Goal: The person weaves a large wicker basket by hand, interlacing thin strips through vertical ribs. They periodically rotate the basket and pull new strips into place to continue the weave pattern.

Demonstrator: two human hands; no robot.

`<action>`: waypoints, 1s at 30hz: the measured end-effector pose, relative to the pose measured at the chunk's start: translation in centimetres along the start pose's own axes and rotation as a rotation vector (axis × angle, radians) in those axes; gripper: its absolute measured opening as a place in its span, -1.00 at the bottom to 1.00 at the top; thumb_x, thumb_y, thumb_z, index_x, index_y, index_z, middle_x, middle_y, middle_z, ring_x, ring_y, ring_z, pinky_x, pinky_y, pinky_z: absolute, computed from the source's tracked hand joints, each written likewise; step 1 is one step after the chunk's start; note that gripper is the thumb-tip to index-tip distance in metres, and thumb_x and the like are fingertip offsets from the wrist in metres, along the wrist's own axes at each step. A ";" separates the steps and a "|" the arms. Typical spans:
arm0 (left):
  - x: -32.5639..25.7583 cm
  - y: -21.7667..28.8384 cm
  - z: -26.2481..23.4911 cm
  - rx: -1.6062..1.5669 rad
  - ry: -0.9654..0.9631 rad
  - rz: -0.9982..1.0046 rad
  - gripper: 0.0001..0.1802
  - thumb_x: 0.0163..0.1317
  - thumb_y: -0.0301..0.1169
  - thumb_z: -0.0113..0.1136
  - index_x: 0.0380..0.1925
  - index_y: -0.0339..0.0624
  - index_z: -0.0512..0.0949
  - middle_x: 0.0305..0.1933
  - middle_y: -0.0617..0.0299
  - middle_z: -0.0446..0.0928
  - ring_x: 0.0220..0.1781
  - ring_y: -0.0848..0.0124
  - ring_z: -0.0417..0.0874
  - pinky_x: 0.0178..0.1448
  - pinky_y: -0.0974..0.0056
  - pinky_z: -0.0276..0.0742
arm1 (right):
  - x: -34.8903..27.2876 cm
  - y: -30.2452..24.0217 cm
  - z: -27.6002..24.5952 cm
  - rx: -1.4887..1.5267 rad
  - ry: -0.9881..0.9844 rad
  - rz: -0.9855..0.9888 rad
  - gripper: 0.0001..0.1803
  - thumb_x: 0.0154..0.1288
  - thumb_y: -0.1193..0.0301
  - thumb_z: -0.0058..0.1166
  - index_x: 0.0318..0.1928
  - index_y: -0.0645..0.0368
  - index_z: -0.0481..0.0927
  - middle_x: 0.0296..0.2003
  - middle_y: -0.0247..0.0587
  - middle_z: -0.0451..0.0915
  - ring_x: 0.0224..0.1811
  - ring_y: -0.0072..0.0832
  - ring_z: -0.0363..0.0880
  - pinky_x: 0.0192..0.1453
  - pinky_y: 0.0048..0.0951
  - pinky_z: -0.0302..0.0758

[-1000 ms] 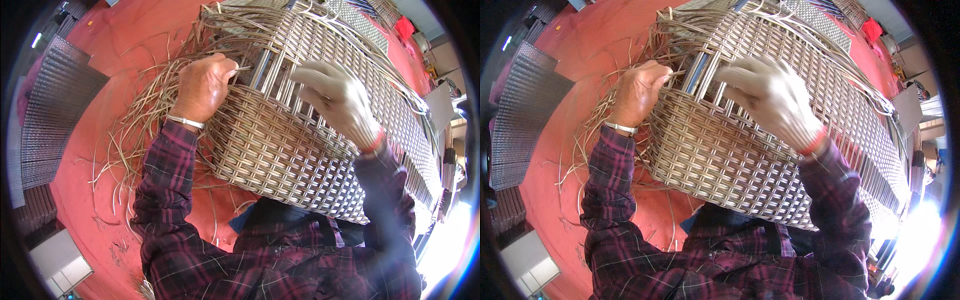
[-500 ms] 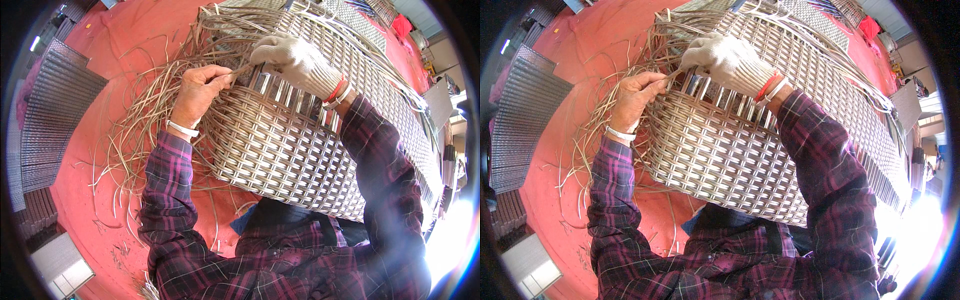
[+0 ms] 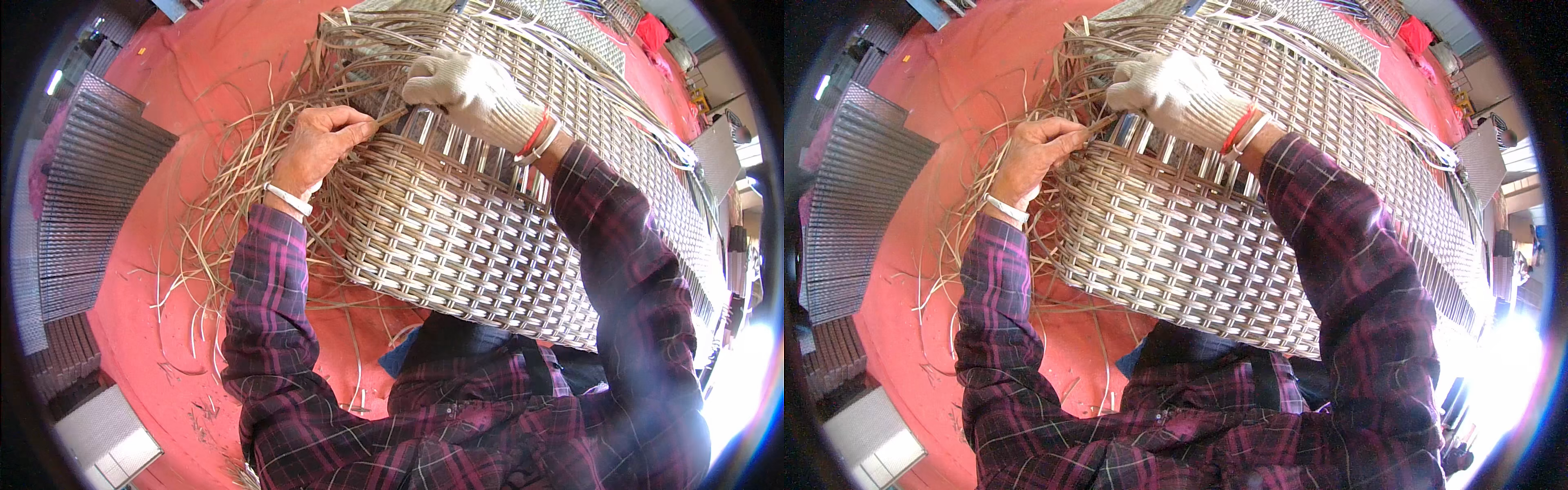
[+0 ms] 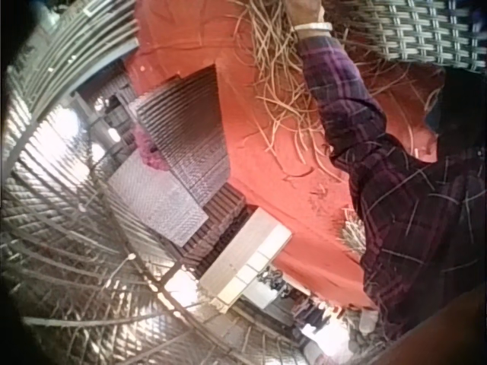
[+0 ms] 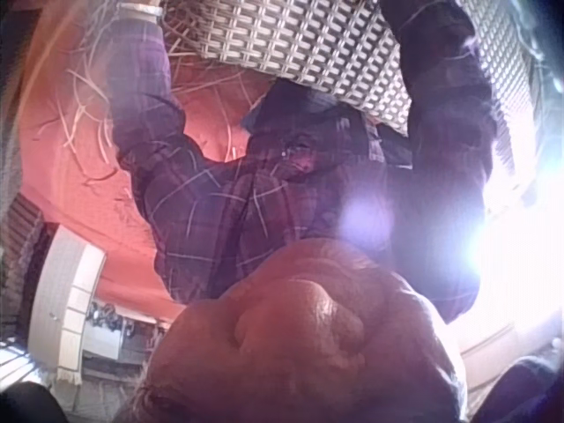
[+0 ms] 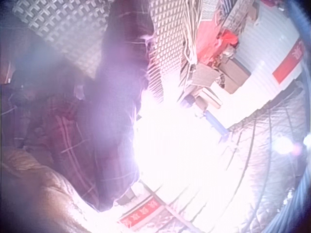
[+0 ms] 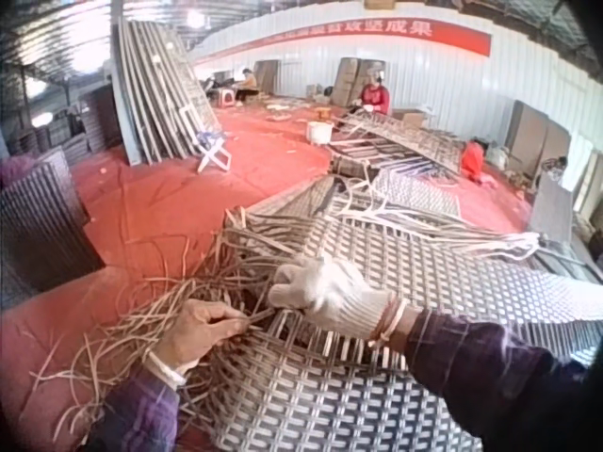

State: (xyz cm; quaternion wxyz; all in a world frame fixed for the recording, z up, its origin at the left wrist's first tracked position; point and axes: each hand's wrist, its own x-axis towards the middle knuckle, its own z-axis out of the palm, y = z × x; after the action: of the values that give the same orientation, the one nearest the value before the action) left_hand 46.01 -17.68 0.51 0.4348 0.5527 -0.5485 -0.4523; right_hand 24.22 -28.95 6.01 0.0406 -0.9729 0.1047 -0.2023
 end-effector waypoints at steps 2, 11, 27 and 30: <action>0.2 0.4 -0.1 0.028 -0.021 0.007 -0.81 0.22 -0.38 0.30 -0.32 -0.31 0.71 -0.53 0.38 0.55 -0.50 0.61 0.43 -0.40 0.43 0.35 | -0.4 -0.5 0.3 -0.008 0.023 0.062 -0.81 0.07 0.56 0.14 -0.25 0.11 0.63 -0.30 -0.22 0.59 -0.22 -0.18 0.60 -0.20 -0.27 0.54; 3.6 2.1 0.3 0.165 -0.227 0.096 -0.85 0.19 -0.39 0.34 -0.41 -0.27 0.68 -0.52 0.44 0.49 -0.50 0.64 0.36 -0.45 0.44 0.23 | -1.0 -1.8 0.8 0.015 0.128 0.140 -0.78 0.21 0.51 0.11 -0.12 0.09 0.67 -0.23 -0.17 0.65 -0.21 -0.17 0.65 -0.18 -0.27 0.56; 4.3 1.2 -1.1 0.095 -0.277 0.054 -0.85 0.22 -0.40 0.28 -0.27 -0.23 0.69 -0.45 0.44 0.54 -0.44 0.66 0.41 -0.35 0.49 0.33 | -2.3 -3.3 1.4 1.234 0.227 0.837 -0.92 0.22 0.45 0.20 -0.30 0.16 0.58 -0.51 -0.43 0.53 -0.55 -0.75 0.33 -0.49 -0.63 0.28; 3.5 1.7 -4.3 0.309 -0.210 0.057 -0.76 0.21 -0.36 0.24 -0.19 -0.27 0.70 -0.39 0.34 0.62 -0.41 0.59 0.49 -0.31 0.44 0.40 | -3.6 -2.7 0.6 1.685 0.332 0.902 -0.89 0.23 0.45 0.21 -0.26 0.16 0.57 -0.51 -0.45 0.53 -0.61 -0.79 0.30 -0.59 -0.71 0.20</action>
State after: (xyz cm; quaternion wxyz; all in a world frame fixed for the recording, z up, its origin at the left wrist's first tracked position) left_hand 49.76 -21.27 3.00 0.2977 0.5467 -0.6692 -0.4057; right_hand 21.70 -25.47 4.42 0.7827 -0.4523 0.2932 -0.3112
